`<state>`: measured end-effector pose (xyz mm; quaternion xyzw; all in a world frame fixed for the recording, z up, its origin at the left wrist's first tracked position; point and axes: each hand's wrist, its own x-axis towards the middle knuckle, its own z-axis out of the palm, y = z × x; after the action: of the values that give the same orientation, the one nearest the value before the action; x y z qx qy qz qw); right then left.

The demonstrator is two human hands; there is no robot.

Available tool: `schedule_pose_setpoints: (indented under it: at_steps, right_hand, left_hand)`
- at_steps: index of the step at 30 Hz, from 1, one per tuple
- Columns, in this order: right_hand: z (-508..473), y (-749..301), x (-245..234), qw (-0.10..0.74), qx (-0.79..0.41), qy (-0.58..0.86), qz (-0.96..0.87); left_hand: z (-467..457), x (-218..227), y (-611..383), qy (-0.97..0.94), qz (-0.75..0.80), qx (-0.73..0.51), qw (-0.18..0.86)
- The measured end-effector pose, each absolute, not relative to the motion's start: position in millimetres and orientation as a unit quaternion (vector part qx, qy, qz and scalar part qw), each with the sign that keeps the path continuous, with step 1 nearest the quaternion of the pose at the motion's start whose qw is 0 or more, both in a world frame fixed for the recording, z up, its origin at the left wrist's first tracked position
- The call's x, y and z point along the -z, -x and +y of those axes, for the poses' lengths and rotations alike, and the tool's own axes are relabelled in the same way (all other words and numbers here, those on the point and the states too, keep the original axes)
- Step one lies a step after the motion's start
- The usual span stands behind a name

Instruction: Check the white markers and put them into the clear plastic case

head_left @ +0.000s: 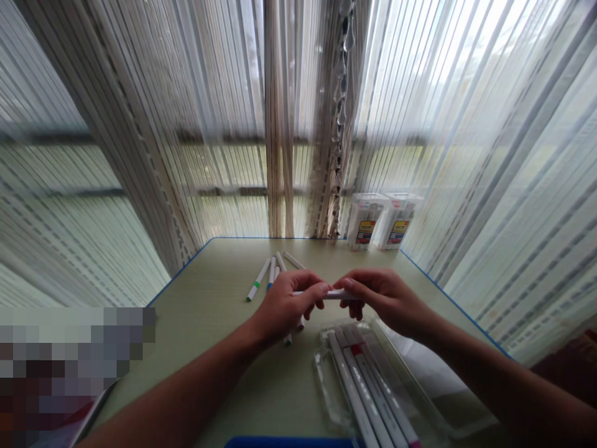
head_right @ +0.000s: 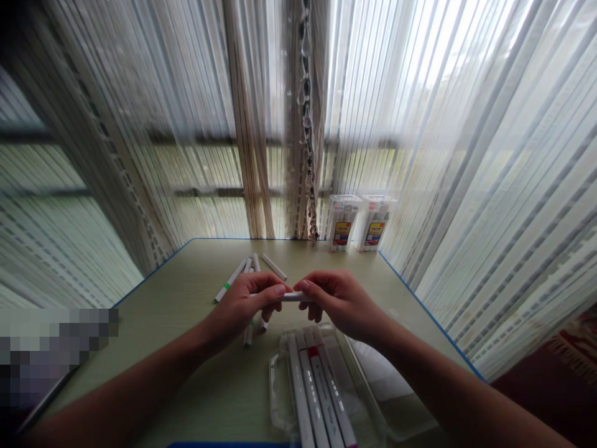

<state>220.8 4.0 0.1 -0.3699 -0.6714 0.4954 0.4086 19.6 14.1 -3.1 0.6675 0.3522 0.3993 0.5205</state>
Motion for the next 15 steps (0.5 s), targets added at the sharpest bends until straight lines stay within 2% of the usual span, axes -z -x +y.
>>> schedule_pose_setpoints:
  at_steps: [5,15]
  right_hand:
    - [2.5,-218.6,2.1,0.363,-0.478,0.379,-0.704]
    - [3.5,-216.8,5.1,0.364,-0.509,0.364,-0.690]
  left_hand:
    - [9.8,4.7,-24.0,-0.700,0.377,-0.367,0.483]
    - [18.8,13.5,-20.1,-0.686,0.359,-0.395,0.495]
